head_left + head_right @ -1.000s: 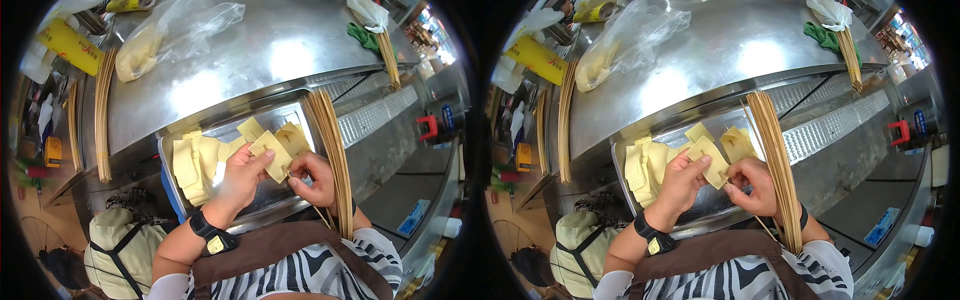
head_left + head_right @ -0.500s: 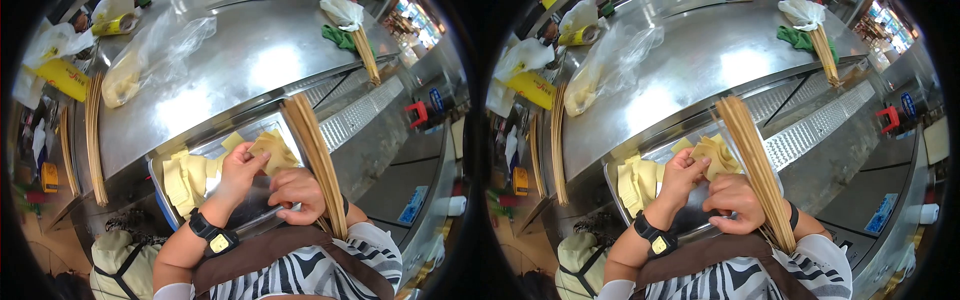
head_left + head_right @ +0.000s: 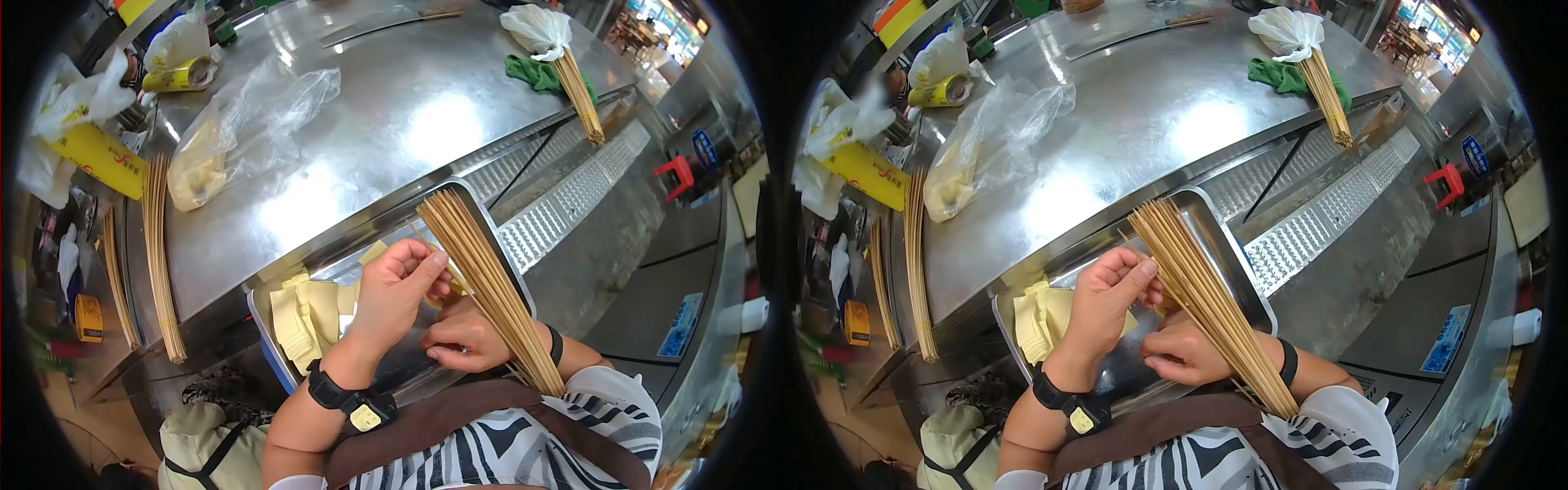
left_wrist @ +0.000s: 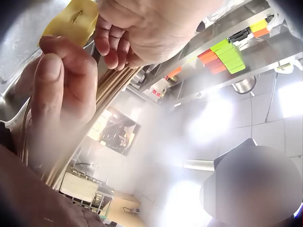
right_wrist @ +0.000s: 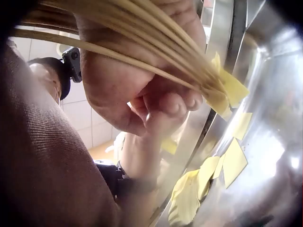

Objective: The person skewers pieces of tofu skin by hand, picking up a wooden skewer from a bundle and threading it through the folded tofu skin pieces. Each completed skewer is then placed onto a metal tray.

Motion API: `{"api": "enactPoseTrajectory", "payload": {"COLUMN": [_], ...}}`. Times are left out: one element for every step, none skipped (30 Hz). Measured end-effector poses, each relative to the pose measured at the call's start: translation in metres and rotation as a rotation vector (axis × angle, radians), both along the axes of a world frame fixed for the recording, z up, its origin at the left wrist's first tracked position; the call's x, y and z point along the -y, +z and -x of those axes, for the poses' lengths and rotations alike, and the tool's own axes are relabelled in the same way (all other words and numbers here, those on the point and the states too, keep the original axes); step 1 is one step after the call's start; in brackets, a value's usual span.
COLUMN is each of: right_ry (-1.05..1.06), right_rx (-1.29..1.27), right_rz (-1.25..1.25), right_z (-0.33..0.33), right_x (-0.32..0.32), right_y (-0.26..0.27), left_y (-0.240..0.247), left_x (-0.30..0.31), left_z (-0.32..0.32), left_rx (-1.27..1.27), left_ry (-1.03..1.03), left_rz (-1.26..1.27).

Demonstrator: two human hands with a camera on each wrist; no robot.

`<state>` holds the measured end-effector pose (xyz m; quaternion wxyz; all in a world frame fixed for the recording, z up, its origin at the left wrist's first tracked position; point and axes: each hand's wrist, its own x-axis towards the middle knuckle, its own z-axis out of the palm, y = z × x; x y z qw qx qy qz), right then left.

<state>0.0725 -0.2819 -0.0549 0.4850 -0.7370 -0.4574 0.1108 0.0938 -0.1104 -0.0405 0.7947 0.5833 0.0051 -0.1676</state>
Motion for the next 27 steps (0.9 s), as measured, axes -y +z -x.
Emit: {"api": "enactPoseTrajectory", "payload": {"right_ry": [-0.012,-0.046,-0.094,-0.123,-0.189,-0.182,-0.219,-0.219,-0.17,-0.146,-0.106,-0.117,-0.052,0.016,0.02,-0.039,-0.081,-0.141,-0.175,-0.197,-0.167,-0.184,-0.213,-0.203,-0.215,-0.184,-0.185], "right_rx": [0.006,-0.045,-0.089,0.045,0.095,-0.01,-0.054,-0.104,-0.171,-0.166,-0.171,-0.164,-0.171,-0.18,-0.184,-0.104,-0.042,-0.038,-0.054,-0.088,-0.034,-0.06,-0.077,-0.118,-0.125,-0.123,-0.13], "right_rz": [0.001,-0.005,-0.007,0.045,0.028,0.004,0.031,-0.073,-0.095,-0.099,-0.115,-0.118,-0.02,0.079,0.076,0.047,0.01,0.04,0.044,0.066,0.031,0.083,0.057,0.081,0.12,0.102,0.093], "right_z": [0.002,0.004,0.005,-0.001,-0.004,-0.006,-0.005,-0.002,-0.002,-0.002,-0.002,-0.002,-0.001,-0.001,-0.002,-0.001,0.001,0.004,0.005,0.004,-0.002,-0.004,-0.004,-0.001,-0.002,-0.005,-0.005], "right_x": [0.0,0.0,0.002,0.006,0.007,0.012,0.016,0.02,0.024,0.026,0.025,0.023,0.02,0.018,0.018,0.019,0.018,0.021,0.024,0.031,0.032,0.028,0.024,0.022,0.018,0.01,0.007], "right_y": [-0.002,-0.005,-0.008,-0.013,-0.017,-0.018,-0.005,-0.008,0.001,0.0,-0.003,-0.002,0.0,0.001,0.0,-0.001,-0.006,-0.011,-0.021,-0.008,-0.013,-0.001,0.001,0.002,0.001,-0.003,-0.005], "left_y": [0.002,0.002,0.0,-0.002,0.002,0.003,-0.001,-0.006,-0.015,-0.023,-0.028,-0.033,-0.033,-0.034,-0.035,-0.034,-0.031,-0.027,-0.024,-0.033,-0.031,-0.036,-0.035,-0.038,-0.041,-0.047,-0.054], "left_x": [0.002,0.0,-0.008,-0.015,-0.019,-0.026,-0.033,-0.042,-0.045,-0.042,-0.042,-0.045,-0.047,-0.048,-0.05,-0.053,-0.059,-0.068,-0.073,-0.082,-0.085,-0.09,-0.09,-0.091,-0.095,-0.099,-0.101], "left_z": [-0.001,0.0,0.004,0.004,0.006,0.009,0.013,0.016,0.019,0.018,0.019,0.021,0.022,0.023,0.026,0.028,0.031,0.036,0.034,0.034,0.038,0.042,0.043,0.042,0.04,0.039,0.039], "left_rx": [-0.023,-0.011,0.024,0.068,0.096,0.095,0.096,0.102,0.101,0.121,0.103,0.078,0.083,0.078,0.064,0.044,0.402,0.726,0.875,0.884,0.863,0.854,0.859,0.835,0.834,0.82,0.814], "left_ry": [-0.002,-0.027,-0.004,0.005,0.01,0.037,0.055,0.048,0.05,0.01,0.02,0.044,0.039,0.004,-0.027,-0.013,-0.066,-0.145,-0.199,-0.25,-0.298,-0.312,-0.286,-0.274,-0.264,-0.269,-0.279], "left_rz": [0.004,0.01,0.016,0.032,0.081,0.036,-0.005,-0.001,-0.002,0.023,0.017,0.0,-0.005,-0.052,-0.097,-0.1,-0.547,-1.011,-1.192,-1.247,-1.317,-1.332,-1.32,-1.289,-1.27,-1.289,-1.291]}}
